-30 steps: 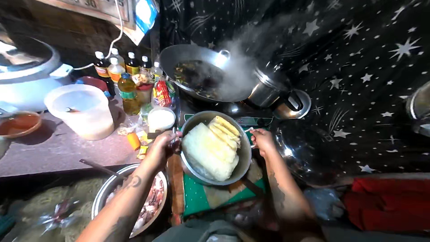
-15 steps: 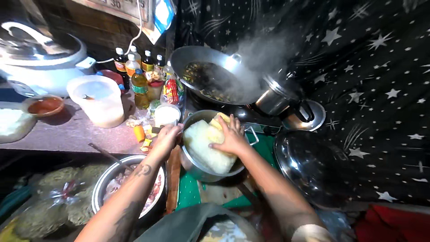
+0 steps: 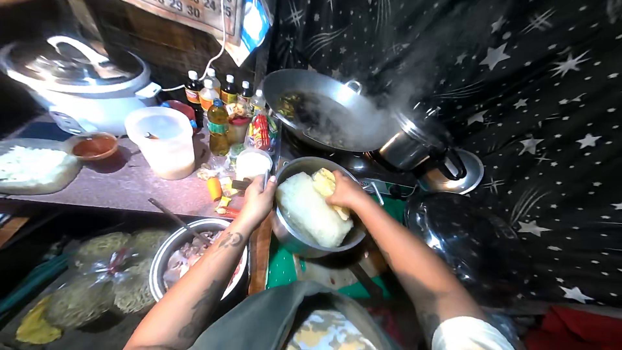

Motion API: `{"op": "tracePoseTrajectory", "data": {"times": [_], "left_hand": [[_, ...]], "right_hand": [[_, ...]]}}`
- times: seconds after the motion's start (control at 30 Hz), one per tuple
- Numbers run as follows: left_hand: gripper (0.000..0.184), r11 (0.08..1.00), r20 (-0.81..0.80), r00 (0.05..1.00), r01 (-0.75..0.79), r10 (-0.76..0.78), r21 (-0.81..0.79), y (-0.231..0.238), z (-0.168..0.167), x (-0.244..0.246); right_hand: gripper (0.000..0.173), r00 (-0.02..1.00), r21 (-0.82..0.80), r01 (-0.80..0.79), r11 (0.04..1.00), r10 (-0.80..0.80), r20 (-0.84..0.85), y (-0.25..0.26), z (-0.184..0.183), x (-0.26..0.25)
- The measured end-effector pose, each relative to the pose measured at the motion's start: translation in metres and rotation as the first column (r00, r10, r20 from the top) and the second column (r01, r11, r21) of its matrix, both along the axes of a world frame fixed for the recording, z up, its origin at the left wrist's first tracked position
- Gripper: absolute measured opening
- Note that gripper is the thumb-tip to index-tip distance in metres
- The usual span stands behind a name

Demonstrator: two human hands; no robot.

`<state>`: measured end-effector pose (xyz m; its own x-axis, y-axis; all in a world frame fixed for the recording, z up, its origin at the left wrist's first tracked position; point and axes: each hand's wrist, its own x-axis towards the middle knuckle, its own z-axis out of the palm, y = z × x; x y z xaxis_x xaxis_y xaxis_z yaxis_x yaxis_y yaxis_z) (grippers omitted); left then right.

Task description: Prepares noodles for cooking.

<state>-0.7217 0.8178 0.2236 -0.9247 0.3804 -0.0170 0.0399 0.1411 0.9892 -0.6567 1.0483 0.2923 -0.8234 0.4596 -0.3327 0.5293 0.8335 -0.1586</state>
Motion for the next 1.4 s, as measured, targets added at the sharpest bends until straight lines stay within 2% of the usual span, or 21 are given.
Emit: {"op": "tracePoseTrajectory", "data": {"times": [0.1, 0.37, 0.5, 0.73, 1.1, 1.4], "left_hand": [[0.032, 1.0, 0.0, 1.0, -0.001, 0.001, 0.003, 0.0, -0.001, 0.001], [0.032, 0.998, 0.0, 0.999, 0.038, -0.038, 0.04, -0.002, -0.006, -0.001], [0.033, 0.998, 0.023, 0.998, 0.05, -0.051, 0.049, -0.004, -0.008, -0.003], [0.035, 0.998, 0.022, 0.998, 0.053, -0.054, 0.021, -0.004, -0.012, -0.006], [0.031, 0.995, 0.044, 0.999, 0.025, -0.029, 0.095, -0.003, -0.011, -0.005], [0.034, 0.996, 0.028, 0.999, 0.021, -0.024, 0.09, -0.001, -0.017, -0.007]], "right_hand": [[0.075, 0.998, 0.071, 0.039, 0.997, -0.035, -0.05, -0.003, 0.004, 0.004], [0.077, 0.987, 0.033, 0.091, 0.995, -0.086, -0.134, 0.01, 0.005, 0.012], [0.073, 0.967, -0.026, 0.112, 0.993, -0.115, -0.227, 0.02, 0.011, 0.017], [0.069, 0.946, -0.024, 0.122, 0.992, -0.124, -0.299, 0.022, 0.05, 0.025], [0.058, 0.942, -0.057, 0.034, 0.998, -0.051, -0.331, 0.04, 0.117, 0.028], [0.06, 0.934, -0.079, -0.01, 0.997, -0.019, -0.357, 0.029, 0.169, 0.034]]}}
